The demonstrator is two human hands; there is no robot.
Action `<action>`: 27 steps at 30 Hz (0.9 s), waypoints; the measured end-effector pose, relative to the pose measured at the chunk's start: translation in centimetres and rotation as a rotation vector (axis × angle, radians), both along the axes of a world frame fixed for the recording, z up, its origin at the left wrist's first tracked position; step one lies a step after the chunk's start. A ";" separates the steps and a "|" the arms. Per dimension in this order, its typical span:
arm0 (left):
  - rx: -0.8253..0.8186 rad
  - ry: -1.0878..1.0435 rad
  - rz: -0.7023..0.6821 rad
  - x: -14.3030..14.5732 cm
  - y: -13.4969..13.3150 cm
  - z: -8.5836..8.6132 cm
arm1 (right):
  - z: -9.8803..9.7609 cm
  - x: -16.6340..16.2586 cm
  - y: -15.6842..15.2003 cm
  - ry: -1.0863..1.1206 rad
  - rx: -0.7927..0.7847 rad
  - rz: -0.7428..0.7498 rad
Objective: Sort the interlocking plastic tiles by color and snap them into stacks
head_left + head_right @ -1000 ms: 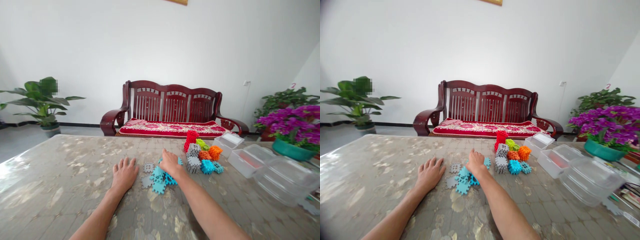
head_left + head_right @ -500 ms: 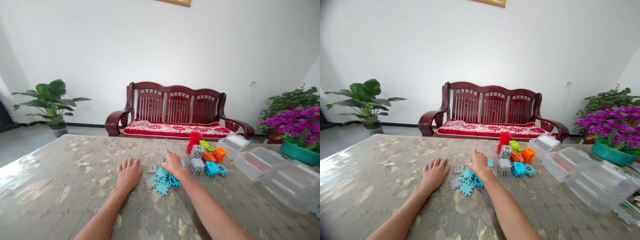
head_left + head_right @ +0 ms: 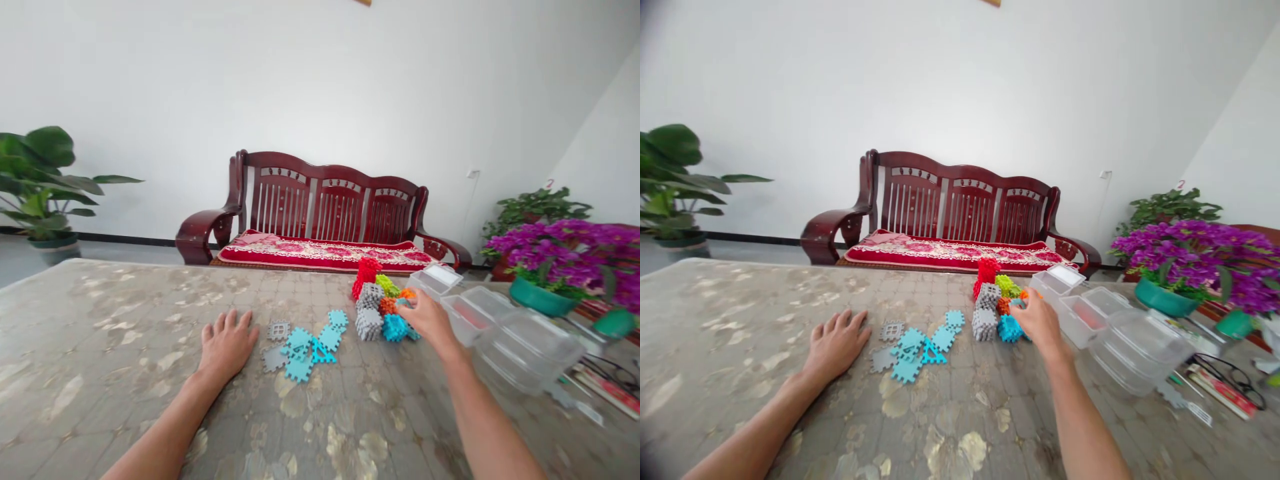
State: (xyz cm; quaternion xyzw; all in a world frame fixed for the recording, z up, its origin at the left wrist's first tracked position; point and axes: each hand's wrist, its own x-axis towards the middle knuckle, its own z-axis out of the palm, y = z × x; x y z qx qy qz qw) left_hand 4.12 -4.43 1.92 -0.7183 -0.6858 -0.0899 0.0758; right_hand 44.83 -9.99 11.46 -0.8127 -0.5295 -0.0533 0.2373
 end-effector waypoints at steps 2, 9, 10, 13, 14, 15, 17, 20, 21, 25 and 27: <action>-0.007 -0.008 -0.010 -0.1 0.3 0.0 | -0.9 2.4 -0.6 -0.003 -0.006 -0.062; -0.002 -0.014 -0.039 -0.4 0.9 -0.1 | -3.6 5.2 -0.3 0.023 -0.127 -0.069; 0.001 -0.012 -0.041 -0.4 0.9 -0.1 | -3.8 5.3 -0.2 0.027 -0.150 -0.057; 0.002 -0.016 -0.041 -0.4 0.8 -0.1 | -4.4 5.6 -0.3 0.039 -0.165 -0.032; 0.001 -0.021 -0.039 -0.4 0.8 -0.2 | -4.4 5.6 -0.4 0.045 -0.156 -0.035; 0.000 -0.026 -0.037 -0.4 0.9 -0.2 | -4.4 5.6 -0.5 0.054 -0.140 -0.043; -0.004 -0.036 -0.034 -0.5 0.9 -0.3 | -4.2 5.1 -0.8 0.072 -0.059 -0.057; -0.014 -0.047 -0.028 -0.5 1.0 -0.4 | -3.5 3.3 -1.0 0.143 0.156 0.016; -0.017 -0.048 -0.027 -0.4 0.9 -0.3 | -3.2 2.4 -1.0 0.182 0.207 0.078; -0.025 -0.043 -0.032 -0.2 0.6 0.1 | -2.0 -3.1 -0.8 0.255 0.132 0.401; -0.025 -0.046 -0.031 -0.1 0.5 0.3 | -1.7 -6.1 -0.2 0.156 0.009 0.500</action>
